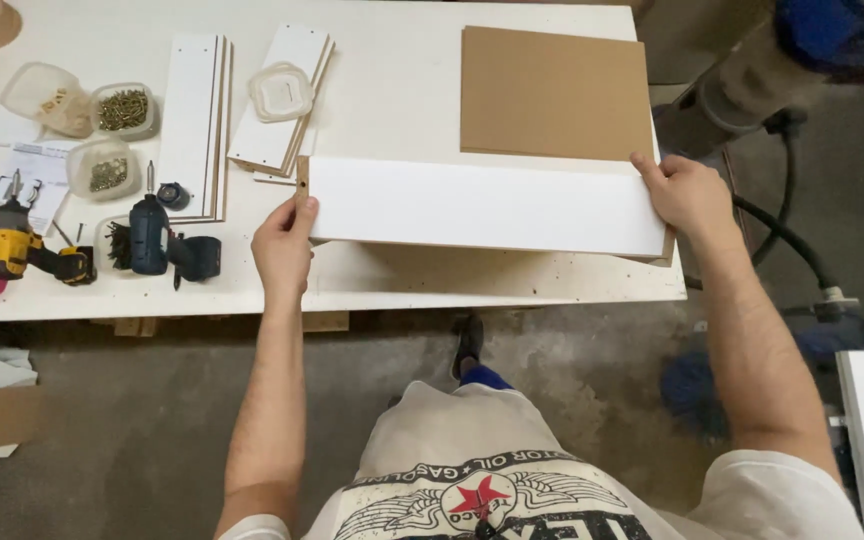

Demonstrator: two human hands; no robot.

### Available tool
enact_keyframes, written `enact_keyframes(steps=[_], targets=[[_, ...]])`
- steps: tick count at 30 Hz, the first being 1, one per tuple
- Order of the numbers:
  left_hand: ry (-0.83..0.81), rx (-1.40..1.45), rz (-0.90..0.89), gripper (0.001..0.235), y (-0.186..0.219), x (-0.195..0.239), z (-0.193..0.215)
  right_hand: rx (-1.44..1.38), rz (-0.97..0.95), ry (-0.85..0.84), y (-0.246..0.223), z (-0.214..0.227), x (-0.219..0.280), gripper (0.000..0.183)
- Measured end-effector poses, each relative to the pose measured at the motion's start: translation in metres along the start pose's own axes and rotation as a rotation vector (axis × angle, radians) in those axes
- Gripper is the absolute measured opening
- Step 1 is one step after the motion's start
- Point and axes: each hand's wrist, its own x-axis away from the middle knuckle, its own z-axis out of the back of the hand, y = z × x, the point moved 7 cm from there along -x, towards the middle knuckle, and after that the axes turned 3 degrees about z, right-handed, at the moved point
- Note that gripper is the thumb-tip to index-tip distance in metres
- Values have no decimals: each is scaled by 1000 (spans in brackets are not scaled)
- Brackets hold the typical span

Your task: Assembling a wooden drawer by inserting the bottom panel and attaching the back panel with screws using a power drill.

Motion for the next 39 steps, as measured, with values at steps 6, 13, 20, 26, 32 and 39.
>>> enact_keyframes(steps=[6,13,20,26,32,39], targets=[[34,-4,-18,44,17,-31,-20,90,459,-371,-145,45,-18,58],[121,23,31,41,17,-33,-24,-189,708,-1030,-244,-55,-51,60],[168,46,87,37,25,-49,-28,-143,711,-1099,-275,-56,-52,74],[165,267,-56,42,23,-66,-57,-333,432,-867,-244,-12,-97,65],[-464,-79,-14,40,-9,-37,-179,-910,117,-405,-206,27,-156,58],[-731,210,-425,99,29,-60,-237,-1715,-190,-154,-182,33,-199,44]])
